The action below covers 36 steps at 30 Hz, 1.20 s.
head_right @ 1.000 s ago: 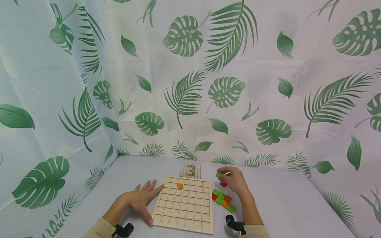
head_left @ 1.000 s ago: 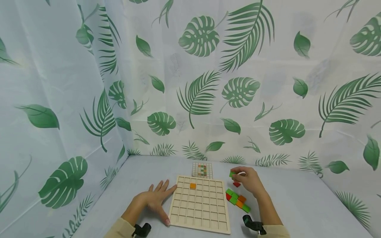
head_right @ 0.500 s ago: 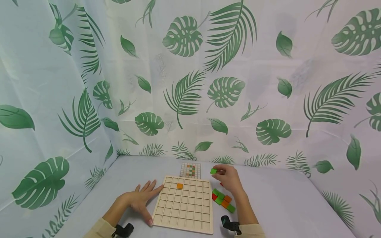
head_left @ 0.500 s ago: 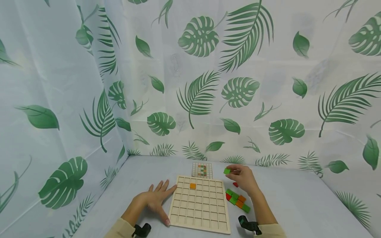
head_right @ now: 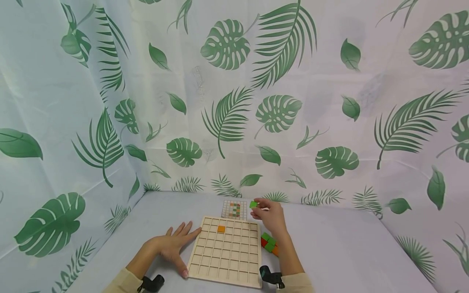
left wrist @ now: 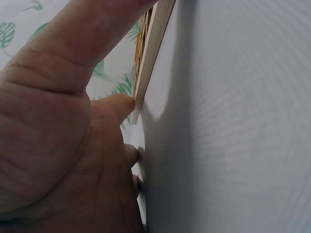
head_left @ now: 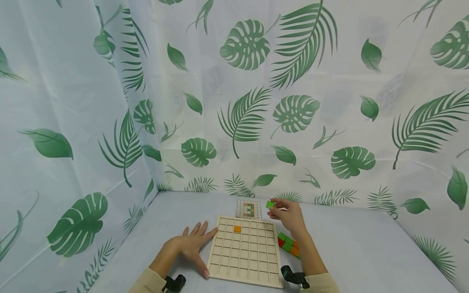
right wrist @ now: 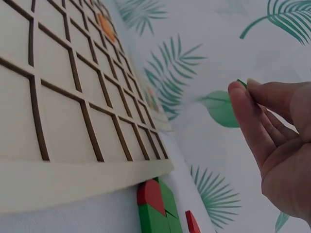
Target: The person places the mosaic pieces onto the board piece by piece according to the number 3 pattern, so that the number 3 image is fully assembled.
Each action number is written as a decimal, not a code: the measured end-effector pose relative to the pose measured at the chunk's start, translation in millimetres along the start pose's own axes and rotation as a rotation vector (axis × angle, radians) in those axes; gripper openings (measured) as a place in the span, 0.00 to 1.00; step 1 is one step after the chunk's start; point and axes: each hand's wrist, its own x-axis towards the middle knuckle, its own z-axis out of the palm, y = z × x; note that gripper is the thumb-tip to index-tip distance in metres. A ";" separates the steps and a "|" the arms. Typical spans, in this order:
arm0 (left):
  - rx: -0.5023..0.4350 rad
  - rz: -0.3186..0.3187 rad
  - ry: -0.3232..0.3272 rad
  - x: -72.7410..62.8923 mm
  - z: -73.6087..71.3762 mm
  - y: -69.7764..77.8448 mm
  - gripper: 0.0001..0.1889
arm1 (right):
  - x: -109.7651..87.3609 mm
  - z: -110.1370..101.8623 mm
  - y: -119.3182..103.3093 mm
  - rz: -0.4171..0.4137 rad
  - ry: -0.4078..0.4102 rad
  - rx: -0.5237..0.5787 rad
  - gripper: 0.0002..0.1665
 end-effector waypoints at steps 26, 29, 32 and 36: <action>-0.004 0.027 0.012 -3.0 -0.5 -0.9 0.72 | 0.8 52.9 6.4 -0.003 -0.045 -0.086 0.14; -0.002 0.024 0.011 -2.1 0.1 -1.5 0.72 | -0.7 53.3 8.9 -0.011 -0.057 -0.099 0.15; -0.003 0.023 0.010 -1.9 0.1 -1.7 0.72 | -1.5 53.6 10.0 -0.021 -0.058 -0.106 0.14; -0.002 0.026 0.012 -2.7 -0.4 -1.3 0.72 | -1.2 54.9 12.0 -0.026 -0.061 -0.118 0.15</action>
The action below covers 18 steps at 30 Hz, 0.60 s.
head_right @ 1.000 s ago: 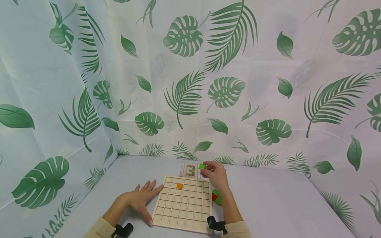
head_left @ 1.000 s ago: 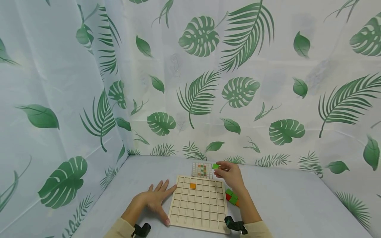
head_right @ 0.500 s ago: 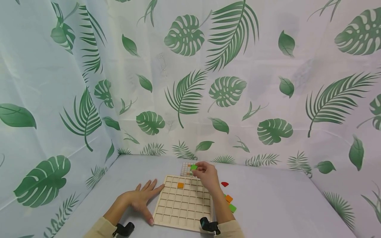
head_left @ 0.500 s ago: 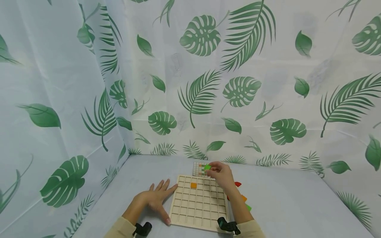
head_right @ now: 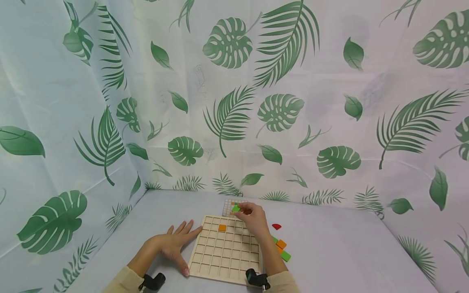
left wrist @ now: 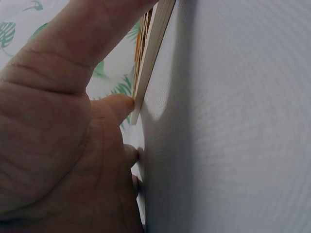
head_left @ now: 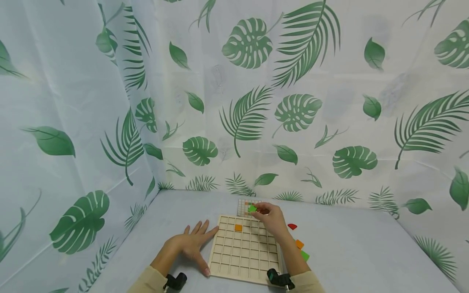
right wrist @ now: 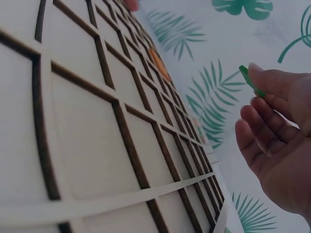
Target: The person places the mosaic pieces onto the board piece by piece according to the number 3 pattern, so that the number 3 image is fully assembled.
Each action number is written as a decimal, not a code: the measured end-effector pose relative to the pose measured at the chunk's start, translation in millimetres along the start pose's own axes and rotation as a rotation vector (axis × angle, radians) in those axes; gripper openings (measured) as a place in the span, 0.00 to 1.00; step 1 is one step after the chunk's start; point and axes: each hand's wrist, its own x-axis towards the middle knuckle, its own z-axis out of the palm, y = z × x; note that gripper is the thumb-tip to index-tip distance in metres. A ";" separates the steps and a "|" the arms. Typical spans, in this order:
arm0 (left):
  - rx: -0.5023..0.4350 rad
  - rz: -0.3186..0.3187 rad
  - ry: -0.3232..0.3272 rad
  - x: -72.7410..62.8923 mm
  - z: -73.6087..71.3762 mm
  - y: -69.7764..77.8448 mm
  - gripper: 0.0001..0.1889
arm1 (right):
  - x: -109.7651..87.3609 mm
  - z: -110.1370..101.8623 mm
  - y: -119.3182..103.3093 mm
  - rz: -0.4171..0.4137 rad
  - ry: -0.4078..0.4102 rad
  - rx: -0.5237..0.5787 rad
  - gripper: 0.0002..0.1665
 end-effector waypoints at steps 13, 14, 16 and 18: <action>0.006 -0.014 -0.001 0.3 -1.5 3.0 0.72 | -4.4 7.1 15.6 -0.006 -0.235 0.040 0.17; 0.003 -0.018 -0.004 0.5 -1.7 3.1 0.72 | -4.5 7.6 17.0 -0.009 -0.238 0.035 0.17; -0.002 -0.025 -0.009 1.3 -1.4 2.6 0.72 | -4.9 8.1 19.6 -0.014 -0.240 0.028 0.17; -0.009 -0.029 -0.013 2.3 -0.9 1.7 0.72 | -5.2 8.5 21.7 -0.011 -0.231 0.020 0.16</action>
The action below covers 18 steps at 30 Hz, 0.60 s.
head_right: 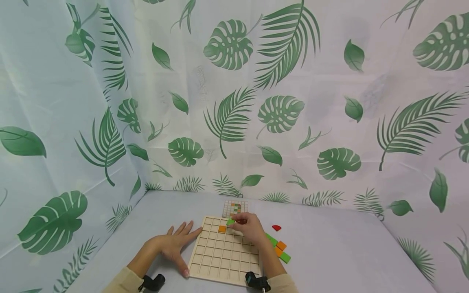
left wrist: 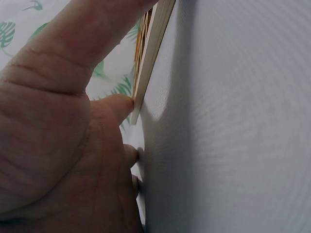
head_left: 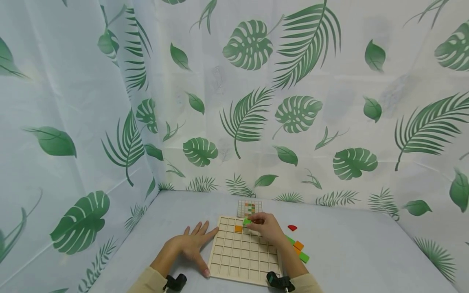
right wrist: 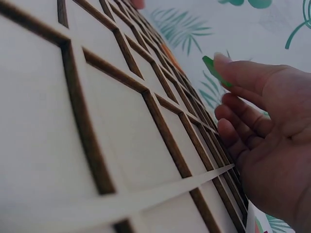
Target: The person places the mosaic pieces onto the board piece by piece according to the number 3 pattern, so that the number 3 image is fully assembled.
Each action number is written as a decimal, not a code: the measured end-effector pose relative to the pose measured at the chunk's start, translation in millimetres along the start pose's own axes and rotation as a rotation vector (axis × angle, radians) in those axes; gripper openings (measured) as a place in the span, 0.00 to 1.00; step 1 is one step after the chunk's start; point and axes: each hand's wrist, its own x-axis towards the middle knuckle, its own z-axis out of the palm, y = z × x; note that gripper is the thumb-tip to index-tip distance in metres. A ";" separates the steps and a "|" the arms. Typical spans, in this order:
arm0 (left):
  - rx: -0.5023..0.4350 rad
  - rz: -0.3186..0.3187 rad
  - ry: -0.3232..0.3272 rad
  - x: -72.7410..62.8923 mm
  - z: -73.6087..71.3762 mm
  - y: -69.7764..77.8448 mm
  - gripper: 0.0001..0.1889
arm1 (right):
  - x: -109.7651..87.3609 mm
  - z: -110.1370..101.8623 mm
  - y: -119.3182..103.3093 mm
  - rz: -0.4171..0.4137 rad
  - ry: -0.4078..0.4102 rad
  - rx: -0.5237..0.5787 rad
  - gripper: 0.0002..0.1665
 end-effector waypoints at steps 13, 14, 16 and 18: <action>0.005 0.012 0.012 -0.7 2.4 0.0 0.72 | -3.4 -0.2 3.0 -0.023 -0.005 -0.053 0.15; 0.007 0.013 0.014 -1.0 2.2 0.3 0.72 | -3.7 -0.4 2.1 -0.026 -0.008 -0.056 0.15; 0.006 0.012 0.015 -1.4 1.9 0.5 0.72 | -4.4 -0.7 0.4 -0.027 -0.010 -0.063 0.15; 0.008 0.012 0.017 -1.5 1.6 0.6 0.72 | -4.8 -0.8 -0.8 -0.030 -0.011 -0.073 0.14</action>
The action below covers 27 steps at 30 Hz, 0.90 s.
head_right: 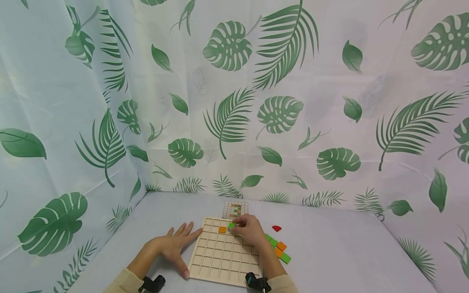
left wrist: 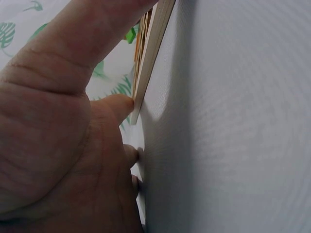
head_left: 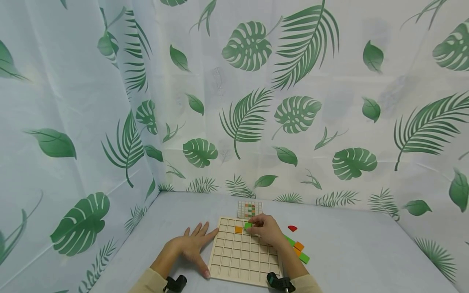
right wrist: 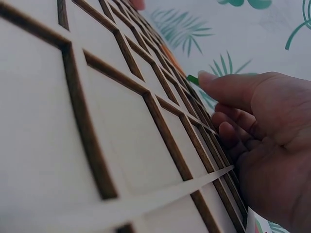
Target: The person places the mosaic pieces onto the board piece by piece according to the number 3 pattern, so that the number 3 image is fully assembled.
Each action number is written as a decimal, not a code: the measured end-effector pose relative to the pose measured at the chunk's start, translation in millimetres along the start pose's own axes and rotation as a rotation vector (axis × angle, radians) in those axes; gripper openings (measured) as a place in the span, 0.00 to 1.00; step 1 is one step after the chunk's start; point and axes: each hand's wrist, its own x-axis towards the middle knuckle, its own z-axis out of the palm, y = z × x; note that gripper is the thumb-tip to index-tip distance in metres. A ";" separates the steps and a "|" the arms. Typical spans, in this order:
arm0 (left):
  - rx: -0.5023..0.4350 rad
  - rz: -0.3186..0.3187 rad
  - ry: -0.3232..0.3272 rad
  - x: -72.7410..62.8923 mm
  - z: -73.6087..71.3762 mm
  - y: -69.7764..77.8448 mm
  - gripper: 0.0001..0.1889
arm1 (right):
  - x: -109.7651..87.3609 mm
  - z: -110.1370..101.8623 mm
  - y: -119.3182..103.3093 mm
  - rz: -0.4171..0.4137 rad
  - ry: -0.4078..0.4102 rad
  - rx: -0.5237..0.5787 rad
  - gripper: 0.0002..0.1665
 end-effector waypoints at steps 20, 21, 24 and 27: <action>-0.007 -0.004 -0.007 1.7 0.4 -1.8 0.72 | 3.1 2.4 3.4 -0.058 -0.022 -0.177 0.13; -0.006 -0.002 -0.006 1.8 0.4 -1.9 0.72 | 3.0 2.4 3.4 -0.063 -0.027 -0.183 0.13; -0.006 0.002 -0.004 1.8 0.4 -2.1 0.72 | 2.7 2.3 3.3 -0.072 -0.040 -0.192 0.12; -0.010 0.001 -0.007 1.6 0.2 -1.7 0.72 | 2.5 2.2 3.1 -0.079 -0.053 -0.195 0.12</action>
